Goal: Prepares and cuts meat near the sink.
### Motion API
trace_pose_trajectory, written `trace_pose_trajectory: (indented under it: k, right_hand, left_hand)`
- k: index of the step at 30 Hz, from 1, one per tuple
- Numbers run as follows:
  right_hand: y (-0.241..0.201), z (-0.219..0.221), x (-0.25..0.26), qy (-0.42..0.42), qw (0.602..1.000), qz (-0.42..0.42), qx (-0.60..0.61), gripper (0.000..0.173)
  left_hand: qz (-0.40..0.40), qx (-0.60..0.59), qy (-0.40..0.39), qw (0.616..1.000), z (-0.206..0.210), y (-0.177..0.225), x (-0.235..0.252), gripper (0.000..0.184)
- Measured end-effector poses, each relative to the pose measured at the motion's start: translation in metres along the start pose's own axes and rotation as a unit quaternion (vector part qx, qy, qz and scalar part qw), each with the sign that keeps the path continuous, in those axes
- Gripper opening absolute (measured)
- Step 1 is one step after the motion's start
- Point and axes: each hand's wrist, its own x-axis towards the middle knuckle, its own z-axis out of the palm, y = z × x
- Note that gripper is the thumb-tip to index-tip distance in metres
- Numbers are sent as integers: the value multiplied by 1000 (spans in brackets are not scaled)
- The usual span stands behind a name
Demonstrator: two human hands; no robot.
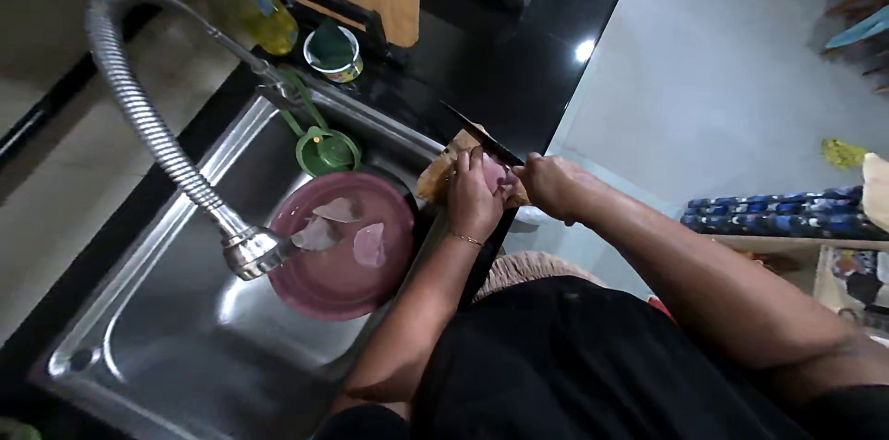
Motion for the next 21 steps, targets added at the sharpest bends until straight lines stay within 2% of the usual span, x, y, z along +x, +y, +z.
trace_pose_trajectory:
  k: [4,10,21]
  right_hand:
    - [25,14,-17,10,1000,-24,-5,40]
    - [57,27,-60,-21,1000,18,8,44]
    - [14,2,3,-16,999,-30,37,41]
  left_hand:
    - [-17,-18,-4,1000,-2,0,-1,74]
    - [-5,-38,-1,999,1,-4,0,76]
    - [12,-19,5,1000,1,-7,1,73]
